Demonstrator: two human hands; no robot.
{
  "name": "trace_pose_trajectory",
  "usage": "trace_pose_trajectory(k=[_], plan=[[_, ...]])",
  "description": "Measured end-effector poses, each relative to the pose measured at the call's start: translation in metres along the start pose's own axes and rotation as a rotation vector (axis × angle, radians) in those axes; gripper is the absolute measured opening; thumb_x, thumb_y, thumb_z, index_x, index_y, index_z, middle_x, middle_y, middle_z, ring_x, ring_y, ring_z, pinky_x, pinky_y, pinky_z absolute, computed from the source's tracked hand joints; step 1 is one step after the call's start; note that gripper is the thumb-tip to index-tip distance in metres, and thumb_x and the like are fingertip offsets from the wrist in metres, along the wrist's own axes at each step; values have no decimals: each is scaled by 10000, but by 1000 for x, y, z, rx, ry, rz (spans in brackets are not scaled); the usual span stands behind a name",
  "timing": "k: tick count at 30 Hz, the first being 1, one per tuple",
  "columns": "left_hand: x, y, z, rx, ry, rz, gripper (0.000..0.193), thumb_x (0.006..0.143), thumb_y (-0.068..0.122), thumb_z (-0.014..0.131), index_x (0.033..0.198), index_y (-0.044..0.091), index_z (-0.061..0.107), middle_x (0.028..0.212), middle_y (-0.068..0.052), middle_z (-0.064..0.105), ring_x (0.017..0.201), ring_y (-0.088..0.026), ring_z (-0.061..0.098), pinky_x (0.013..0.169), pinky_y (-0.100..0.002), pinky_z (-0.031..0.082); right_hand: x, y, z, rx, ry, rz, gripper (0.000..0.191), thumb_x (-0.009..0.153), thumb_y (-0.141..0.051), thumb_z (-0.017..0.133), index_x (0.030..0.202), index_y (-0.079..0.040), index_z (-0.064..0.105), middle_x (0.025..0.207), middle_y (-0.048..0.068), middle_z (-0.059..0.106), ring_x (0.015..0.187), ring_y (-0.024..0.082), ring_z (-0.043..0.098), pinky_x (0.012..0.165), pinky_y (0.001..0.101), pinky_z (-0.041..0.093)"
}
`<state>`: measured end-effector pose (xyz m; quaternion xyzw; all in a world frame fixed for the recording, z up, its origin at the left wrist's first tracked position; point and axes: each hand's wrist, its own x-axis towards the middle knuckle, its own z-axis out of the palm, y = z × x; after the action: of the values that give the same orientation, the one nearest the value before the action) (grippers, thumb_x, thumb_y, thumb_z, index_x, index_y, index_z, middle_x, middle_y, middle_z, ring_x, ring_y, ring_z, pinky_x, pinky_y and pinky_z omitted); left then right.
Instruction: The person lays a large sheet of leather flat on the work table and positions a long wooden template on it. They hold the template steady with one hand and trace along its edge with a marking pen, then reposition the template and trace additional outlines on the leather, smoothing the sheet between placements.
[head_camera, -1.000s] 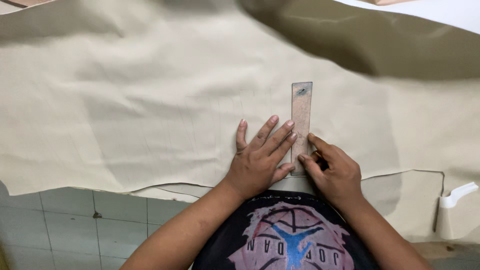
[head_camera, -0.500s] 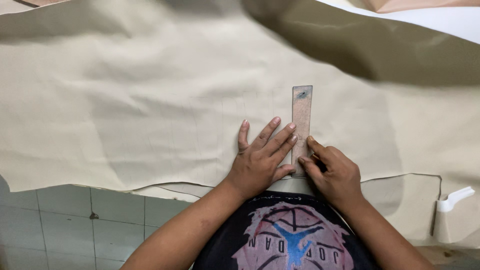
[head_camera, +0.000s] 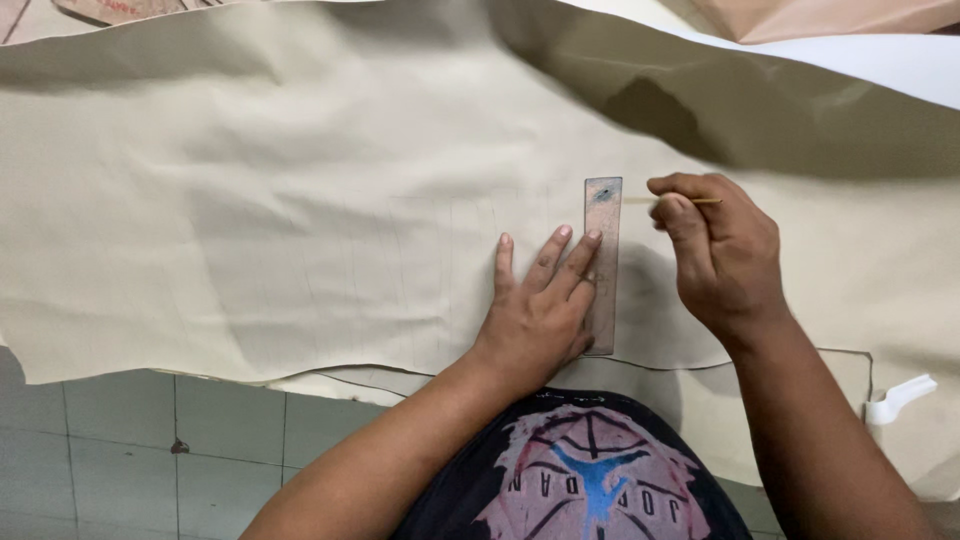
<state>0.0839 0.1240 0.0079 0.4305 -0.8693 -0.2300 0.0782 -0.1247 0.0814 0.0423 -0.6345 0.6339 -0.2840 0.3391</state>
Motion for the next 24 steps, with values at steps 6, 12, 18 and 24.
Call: trace_pose_trajectory(k=[6,12,18,24], plan=[[4,2,0,16,3,9,427,770,357,779,1077,89,651,1612,-117,404,1473,-319,386,1096,-796,252,17,-3,12,15,-79,-12,160,1091,-96,591,1170,24,663,1064,144,739,995,221,749,870,314,602],[6,4,10,41,-26,7,379,810,349,781,1057,99,639,1619,-120,378,1492,-323,362,1103,-799,248,17,7,19,-28,-99,5,148,1072,-104,607,1143,1,684,1068,132,732,965,229,744,836,328,604],[9,11,14,-22,-47,2,462,727,367,813,1044,91,623,1610,-129,378,1486,-339,338,1090,-811,239,13,23,5,-288,-44,-167,107,1088,-104,652,1082,-5,692,1052,133,738,909,265,728,795,350,584],[10,17,13,-1,-37,8,443,752,352,824,1048,102,609,1619,-129,361,1488,-339,360,1096,-815,238,7,29,-3,-318,-2,-206,101,1092,-107,662,1076,-11,688,1039,130,735,895,271,728,788,356,584]])
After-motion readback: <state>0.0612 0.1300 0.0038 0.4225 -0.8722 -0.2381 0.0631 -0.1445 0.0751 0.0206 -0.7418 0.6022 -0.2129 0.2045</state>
